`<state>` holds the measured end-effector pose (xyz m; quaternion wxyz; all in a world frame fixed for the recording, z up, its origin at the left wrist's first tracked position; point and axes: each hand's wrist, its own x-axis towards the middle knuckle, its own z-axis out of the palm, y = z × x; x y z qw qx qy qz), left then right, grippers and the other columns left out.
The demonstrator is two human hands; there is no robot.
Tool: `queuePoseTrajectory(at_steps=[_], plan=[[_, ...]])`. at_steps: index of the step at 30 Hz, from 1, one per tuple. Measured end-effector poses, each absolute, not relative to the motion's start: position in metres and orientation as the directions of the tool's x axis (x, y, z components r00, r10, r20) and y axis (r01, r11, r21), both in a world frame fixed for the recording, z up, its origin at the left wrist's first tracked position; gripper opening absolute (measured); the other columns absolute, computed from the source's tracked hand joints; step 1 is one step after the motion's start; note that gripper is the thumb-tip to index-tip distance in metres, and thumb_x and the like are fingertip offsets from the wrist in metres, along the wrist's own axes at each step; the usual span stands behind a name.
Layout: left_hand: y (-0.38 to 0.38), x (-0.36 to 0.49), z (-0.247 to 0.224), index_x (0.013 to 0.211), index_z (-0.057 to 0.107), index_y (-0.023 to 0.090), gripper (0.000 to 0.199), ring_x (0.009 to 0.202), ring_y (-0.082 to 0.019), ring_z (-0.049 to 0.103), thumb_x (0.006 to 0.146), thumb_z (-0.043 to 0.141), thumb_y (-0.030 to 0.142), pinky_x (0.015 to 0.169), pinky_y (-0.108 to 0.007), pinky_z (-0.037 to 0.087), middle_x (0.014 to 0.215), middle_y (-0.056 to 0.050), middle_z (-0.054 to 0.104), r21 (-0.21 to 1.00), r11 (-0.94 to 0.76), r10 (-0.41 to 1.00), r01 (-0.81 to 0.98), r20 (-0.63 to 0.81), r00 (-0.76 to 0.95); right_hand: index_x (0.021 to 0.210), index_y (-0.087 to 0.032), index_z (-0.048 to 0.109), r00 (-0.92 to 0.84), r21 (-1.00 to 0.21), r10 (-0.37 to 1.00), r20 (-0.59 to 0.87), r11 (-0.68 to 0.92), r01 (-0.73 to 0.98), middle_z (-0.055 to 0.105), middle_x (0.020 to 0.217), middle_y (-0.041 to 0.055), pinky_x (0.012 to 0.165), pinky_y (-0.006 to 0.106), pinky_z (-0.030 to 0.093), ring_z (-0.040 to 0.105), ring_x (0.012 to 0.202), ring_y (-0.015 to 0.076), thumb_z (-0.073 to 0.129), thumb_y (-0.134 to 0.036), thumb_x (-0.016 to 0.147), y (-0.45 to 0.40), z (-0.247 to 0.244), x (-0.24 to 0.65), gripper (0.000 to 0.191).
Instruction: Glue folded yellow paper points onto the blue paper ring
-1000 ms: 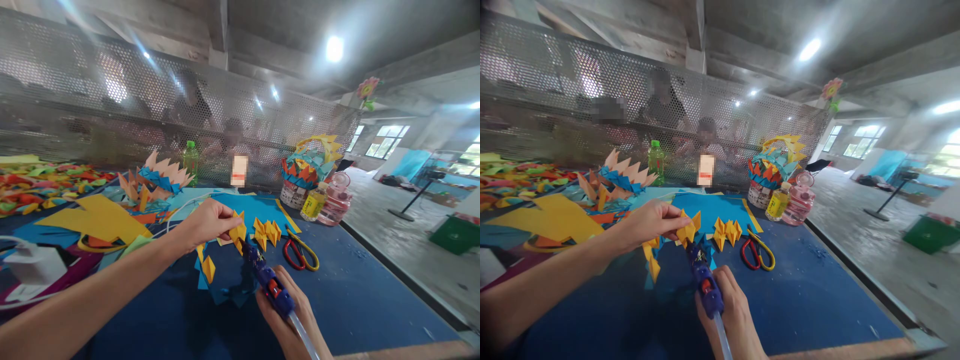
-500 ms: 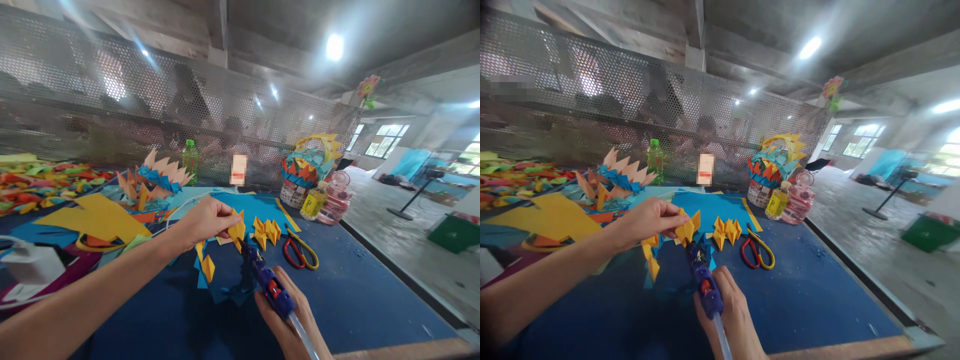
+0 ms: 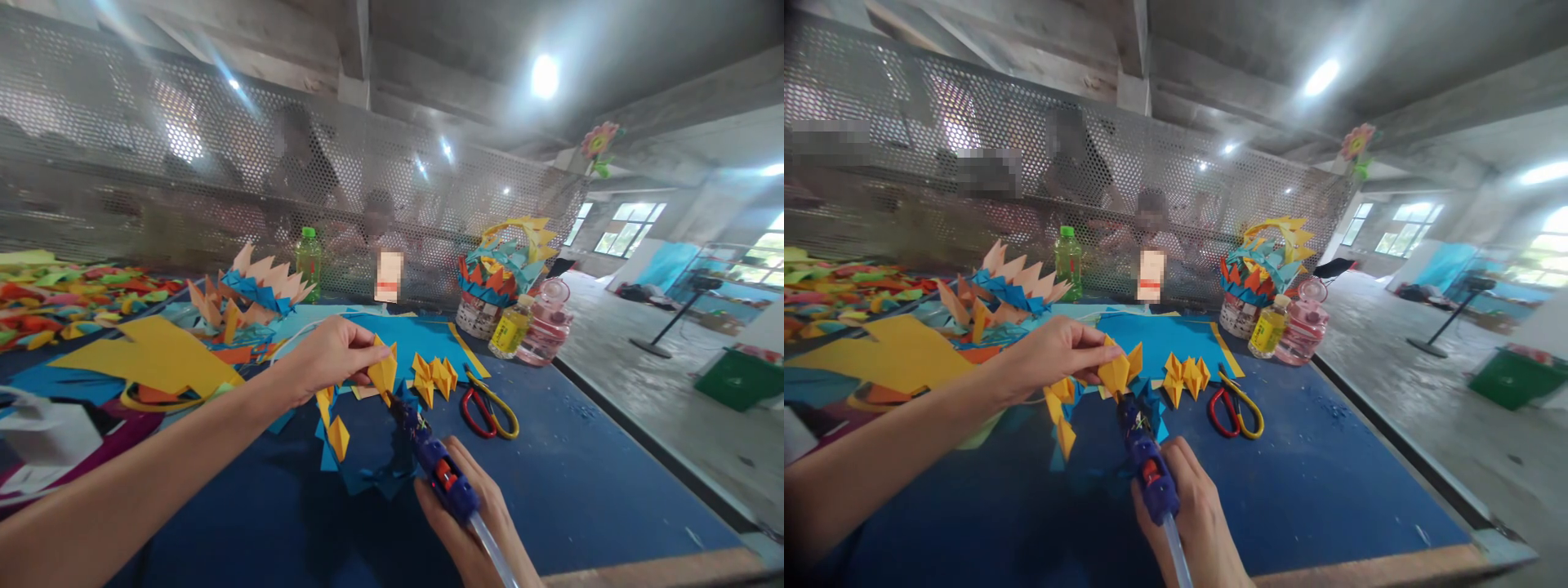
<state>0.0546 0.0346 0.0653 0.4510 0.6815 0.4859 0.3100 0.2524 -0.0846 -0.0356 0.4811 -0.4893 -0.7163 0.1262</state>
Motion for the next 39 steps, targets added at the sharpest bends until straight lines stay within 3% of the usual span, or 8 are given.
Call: queuePoseTrajectory(at_steps=[12,19,29,35,39], plan=[[0.034,0.051,0.070,0.075,0.078,0.017,0.022,0.065,-0.015,0.071,0.082,0.067,0.034,0.066,-0.024,0.058,0.078,-0.006,0.079,0.903,-0.131,0.946,0.408,-0.010,0.325,0.082,-0.026,0.061,-0.079,-0.673,0.832,0.550,0.497,0.547,0.064,0.076,0.0012,0.064,0.023,0.054,0.066,0.069,0.0185,0.057,-0.031,0.093,-0.086,-0.032,0.253,0.013],[0.030,0.054,0.080,0.073,0.078,0.017,0.018,0.064,-0.014,0.072,0.082,0.067,0.028,0.066,-0.022,0.058,0.077,-0.005,0.080,0.925,-0.058,0.954,0.376,-0.060,0.293,0.082,-0.024,0.054,-0.121,-0.674,0.843,0.524,0.497,0.546,0.057,0.079,-0.0010,0.066,0.020,0.049,0.060,0.069,0.0137,0.054,-0.026,0.093,-0.085,-0.037,0.255,0.012],[0.032,0.051,0.081,0.076,0.078,0.017,0.018,0.064,-0.016,0.073,0.082,0.066,0.029,0.069,-0.025,0.060,0.078,-0.005,0.080,0.922,-0.083,0.953,0.379,-0.038,0.300,0.082,-0.023,0.052,-0.114,-0.679,0.842,0.528,0.498,0.539,0.054,0.078,-0.0016,0.065,0.020,0.046,0.056,0.067,0.0116,0.051,-0.026,0.094,-0.084,-0.040,0.254,0.012],[0.033,0.051,0.081,0.077,0.079,0.017,0.017,0.067,-0.016,0.073,0.080,0.067,0.030,0.071,-0.026,0.059,0.077,-0.005,0.079,0.923,-0.088,0.960,0.374,-0.022,0.279,0.091,-0.023,0.056,-0.128,-0.644,0.827,0.547,0.514,0.567,0.058,0.084,0.0008,0.064,0.022,0.047,0.059,0.069,0.0140,0.051,-0.028,0.093,-0.085,-0.051,0.267,0.007],[0.034,0.049,0.081,0.076,0.078,0.017,0.019,0.071,-0.018,0.074,0.080,0.066,0.031,0.074,-0.028,0.059,0.080,-0.006,0.080,0.919,-0.089,0.957,0.384,-0.029,0.290,0.097,-0.023,0.061,-0.009,-0.573,0.793,0.609,0.448,0.686,0.064,0.093,0.0032,0.067,0.024,0.049,0.063,0.077,0.0173,0.057,-0.029,0.088,-0.083,-0.054,0.310,0.011]])
